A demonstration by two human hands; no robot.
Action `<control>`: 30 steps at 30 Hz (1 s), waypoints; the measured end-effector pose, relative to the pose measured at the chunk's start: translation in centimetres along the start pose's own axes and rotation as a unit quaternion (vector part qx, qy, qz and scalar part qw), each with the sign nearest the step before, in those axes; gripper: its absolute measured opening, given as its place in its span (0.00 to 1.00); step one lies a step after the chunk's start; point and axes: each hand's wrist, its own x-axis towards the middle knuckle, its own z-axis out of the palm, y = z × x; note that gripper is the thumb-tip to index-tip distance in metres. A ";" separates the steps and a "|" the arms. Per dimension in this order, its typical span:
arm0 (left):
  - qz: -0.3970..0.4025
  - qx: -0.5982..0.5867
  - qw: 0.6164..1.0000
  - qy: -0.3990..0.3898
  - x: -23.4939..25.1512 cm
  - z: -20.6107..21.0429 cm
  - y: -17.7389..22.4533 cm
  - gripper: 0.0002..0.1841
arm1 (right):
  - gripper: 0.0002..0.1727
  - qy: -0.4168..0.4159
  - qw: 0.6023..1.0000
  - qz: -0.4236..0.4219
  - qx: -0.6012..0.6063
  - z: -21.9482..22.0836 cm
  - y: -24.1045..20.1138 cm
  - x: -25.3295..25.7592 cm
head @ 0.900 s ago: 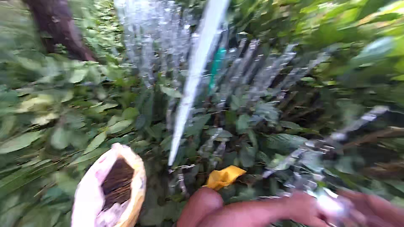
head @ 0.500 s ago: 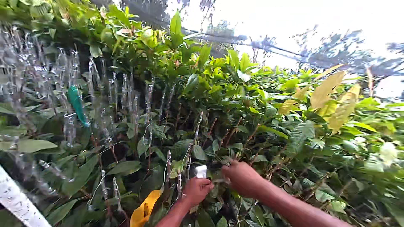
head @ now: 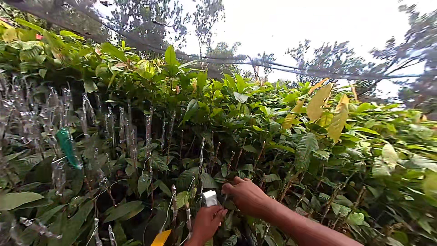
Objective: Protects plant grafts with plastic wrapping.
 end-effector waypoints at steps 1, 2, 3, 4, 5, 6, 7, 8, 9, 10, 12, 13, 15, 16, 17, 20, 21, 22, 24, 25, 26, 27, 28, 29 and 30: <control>-0.008 -0.013 1.000 0.008 0.1 -0.3 0.1 0.19 | 0.19 0.008 0.999 0.004 -0.051 0.4 -0.8 -0.5; -0.006 -0.031 0.999 0.018 0.1 -0.3 0.3 0.18 | 0.17 0.006 0.999 0.013 -0.049 0.6 -1.6 -0.9; 0.005 -0.043 0.999 0.027 0.2 -0.1 0.3 0.17 | 0.16 -0.001 1.000 0.023 -0.001 0.5 -2.1 -1.0; 0.018 -0.046 0.998 0.033 0.3 0.2 0.4 0.16 | 0.16 -0.001 0.996 0.021 0.082 0.3 -2.0 -0.9; 0.025 -0.041 0.998 0.029 0.3 0.5 0.4 0.15 | 0.16 -0.001 0.988 0.010 0.151 -0.1 -1.4 -0.6; 0.029 -0.034 0.999 0.017 0.2 0.5 0.4 0.15 | 0.17 -0.011 0.984 -0.001 0.179 -0.5 -0.7 -0.4; 0.029 -0.029 0.999 0.007 0.2 0.4 0.5 0.16 | 0.19 -0.018 0.988 -0.010 0.155 -0.6 -0.1 -0.3; 0.028 -0.024 0.999 0.006 0.1 0.1 0.7 0.16 | 0.21 -0.008 0.997 -0.013 0.081 -0.4 0.1 -0.4; 0.022 -0.028 0.999 0.009 0.1 -0.1 1.0 0.17 | 0.19 0.014 1.000 -0.017 -0.007 0.2 -0.1 -0.6; 0.020 -0.036 0.999 0.020 0.1 -0.2 1.2 0.18 | 0.15 0.033 0.997 -0.023 -0.070 0.9 -0.7 -0.9; 0.025 -0.047 0.997 0.048 0.0 0.4 1.3 0.16 | 0.12 0.013 0.996 0.005 -0.083 1.2 -1.6 -1.1; 0.028 -0.040 0.997 0.064 -0.1 0.6 1.1 0.16 | 0.12 -0.011 0.998 0.038 -0.043 1.0 -1.5 -1.0; 0.033 -0.023 0.995 0.090 -0.1 0.7 0.5 0.16 | 0.14 -0.041 0.995 0.078 0.043 0.4 -0.3 -1.2; 0.029 -0.024 0.994 0.098 0.0 0.5 0.4 0.15 | 0.14 -0.046 0.993 0.081 0.079 0.0 0.0 -1.8; 0.025 -0.029 0.994 0.104 0.1 0.3 0.3 0.15 | 0.14 -0.047 0.989 0.076 0.119 -0.5 0.0 -2.5; 0.031 -0.035 0.994 0.098 0.2 0.4 0.8 0.15 | 0.18 -0.041 0.960 0.041 0.272 -1.4 -0.8 -3.5; 0.035 -0.025 0.995 0.087 0.2 0.7 1.1 0.16 | 0.15 -0.019 0.949 0.034 0.314 -1.3 -0.8 -3.1; 0.041 -0.013 0.996 0.075 0.2 1.0 1.3 0.16 | 0.14 0.005 0.946 0.031 0.322 -1.4 -0.4 -2.4; 0.047 -0.007 0.998 0.050 -0.1 1.2 1.1 0.16 | 0.18 0.013 0.972 0.043 0.231 -1.2 1.3 -0.7; 0.049 -0.022 0.997 0.047 -0.2 1.0 0.9 0.15 | 0.21 0.007 0.981 0.052 0.187 -0.5 2.1 0.0; 0.048 -0.046 0.997 0.051 -0.2 0.6 0.8 0.15 | 0.22 0.004 0.985 0.060 0.159 0.6 2.3 0.3; 0.043 -0.070 0.995 0.055 -0.2 0.2 0.7 0.14 | 0.20 0.007 0.988 0.067 0.140 1.8 2.1 0.4; 0.035 -0.091 0.993 0.064 -0.1 -0.2 0.7 0.14 | 0.17 0.015 0.990 0.069 0.124 3.0 1.6 0.4; 0.024 -0.106 0.991 0.074 -0.1 -0.5 0.7 0.13 | 0.16 0.015 0.992 0.070 0.102 3.9 0.6 0.1; 0.012 -0.117 0.989 0.086 -0.1 -0.6 0.9 0.13 | 0.16 0.008 0.996 0.070 0.061 4.5 -0.6 -0.3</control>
